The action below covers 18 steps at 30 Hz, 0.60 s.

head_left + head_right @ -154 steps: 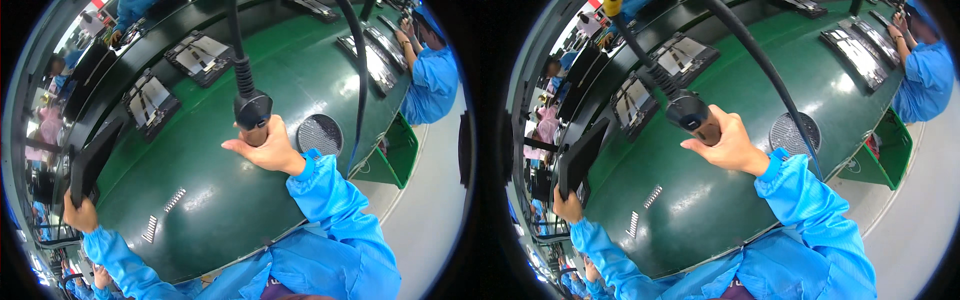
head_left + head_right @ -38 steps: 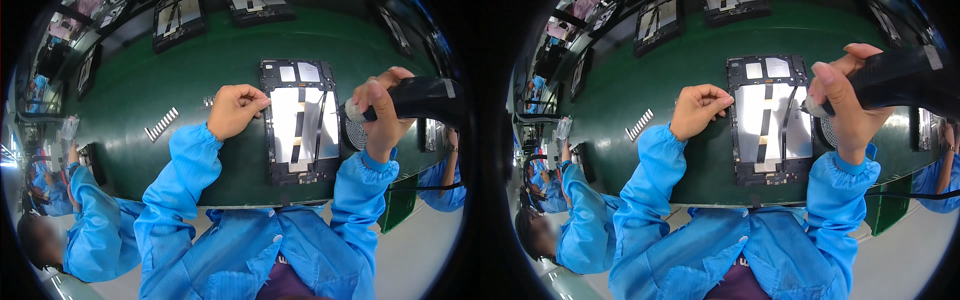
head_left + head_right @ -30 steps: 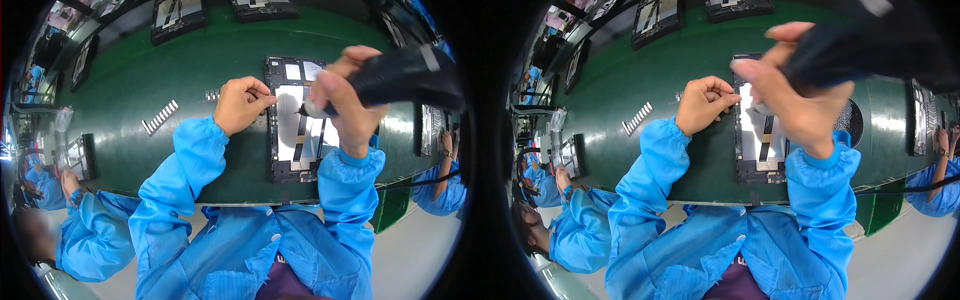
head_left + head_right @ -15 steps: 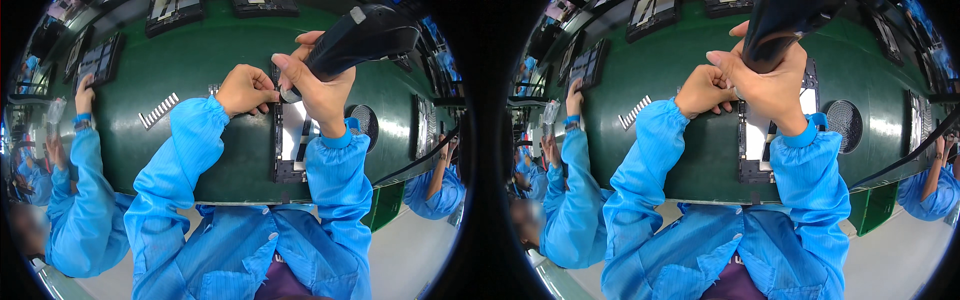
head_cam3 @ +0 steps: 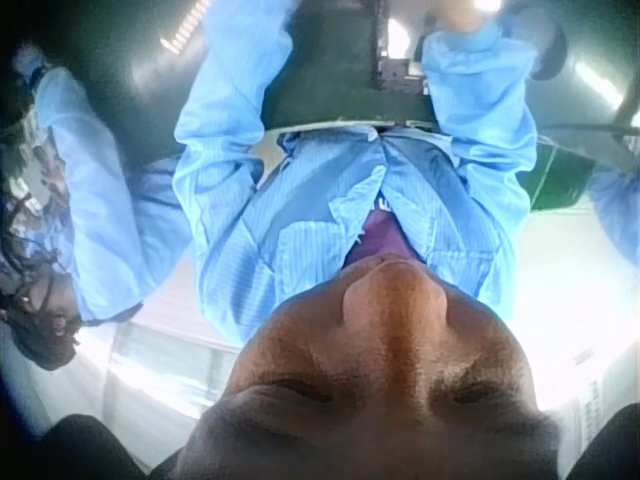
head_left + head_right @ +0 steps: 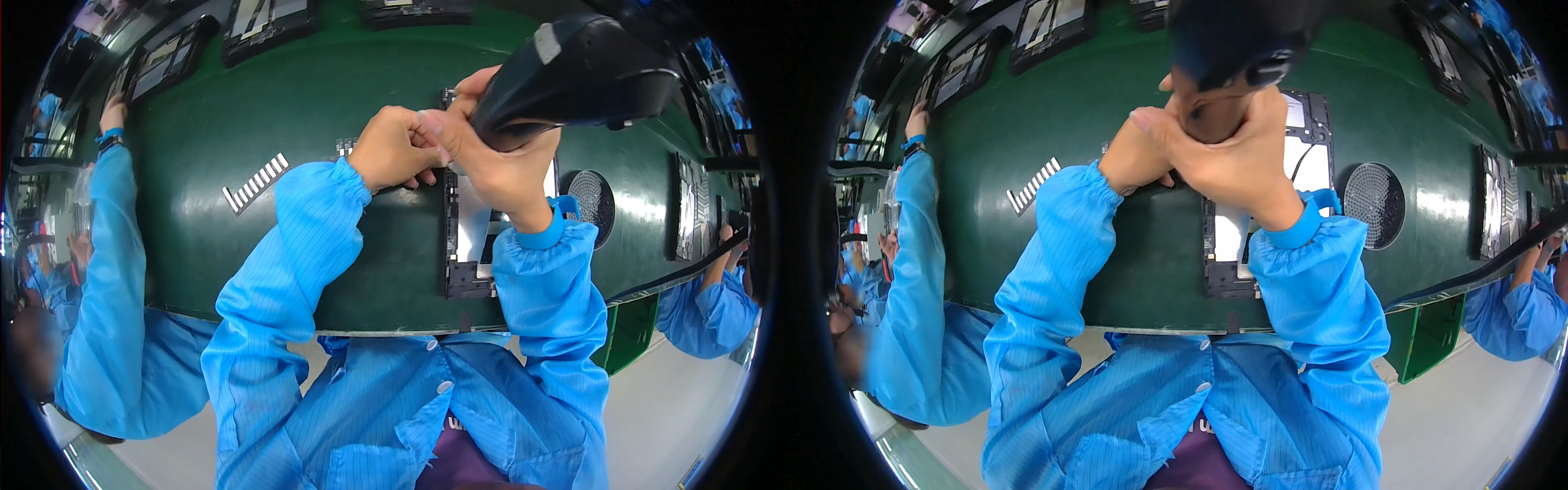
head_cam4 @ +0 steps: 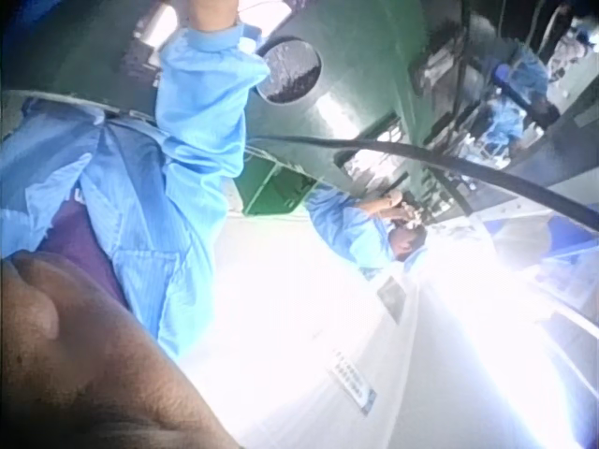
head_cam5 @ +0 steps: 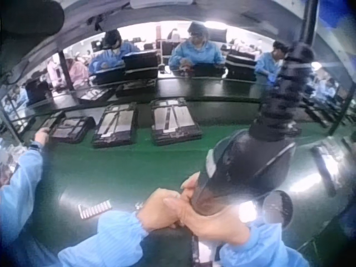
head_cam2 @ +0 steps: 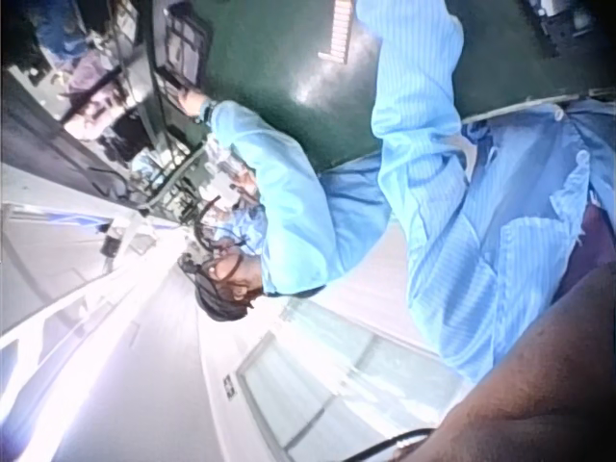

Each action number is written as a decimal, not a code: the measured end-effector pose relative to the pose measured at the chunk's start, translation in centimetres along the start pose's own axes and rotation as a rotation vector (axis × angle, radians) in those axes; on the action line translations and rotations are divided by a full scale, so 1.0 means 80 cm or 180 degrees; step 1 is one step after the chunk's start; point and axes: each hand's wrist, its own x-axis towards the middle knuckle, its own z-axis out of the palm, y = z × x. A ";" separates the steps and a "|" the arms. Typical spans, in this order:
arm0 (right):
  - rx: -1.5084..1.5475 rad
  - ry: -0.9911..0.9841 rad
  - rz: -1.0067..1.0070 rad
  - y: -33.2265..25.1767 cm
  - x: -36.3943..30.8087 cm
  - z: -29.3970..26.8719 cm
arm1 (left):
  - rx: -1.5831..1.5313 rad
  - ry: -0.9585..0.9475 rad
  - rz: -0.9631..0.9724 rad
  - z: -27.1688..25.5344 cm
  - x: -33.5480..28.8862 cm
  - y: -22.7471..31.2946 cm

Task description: Assembling electronic screens by installing components and fastening screws using an electric screwdriver.

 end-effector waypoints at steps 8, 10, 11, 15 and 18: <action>0.0035 0.0389 0.0003 -0.033 0.005 -0.032 | -0.0306 0.0112 -0.0273 -0.007 -0.007 -0.004; -0.0296 0.0569 -0.0338 -0.052 -0.005 -0.074 | -0.0282 0.0054 -0.0330 -0.005 -0.008 -0.002; -0.0105 0.0778 -0.0322 -0.059 -0.013 -0.098 | -0.0275 0.0048 -0.0410 -0.005 -0.008 -0.001; -0.0318 0.1399 -0.0253 -0.035 -0.046 -0.189 | -0.0395 0.0047 -0.0370 0.004 -0.011 0.004; -0.0340 0.1695 -0.0131 -0.016 -0.052 -0.201 | -0.0555 -0.0017 -0.0268 0.005 -0.013 -0.001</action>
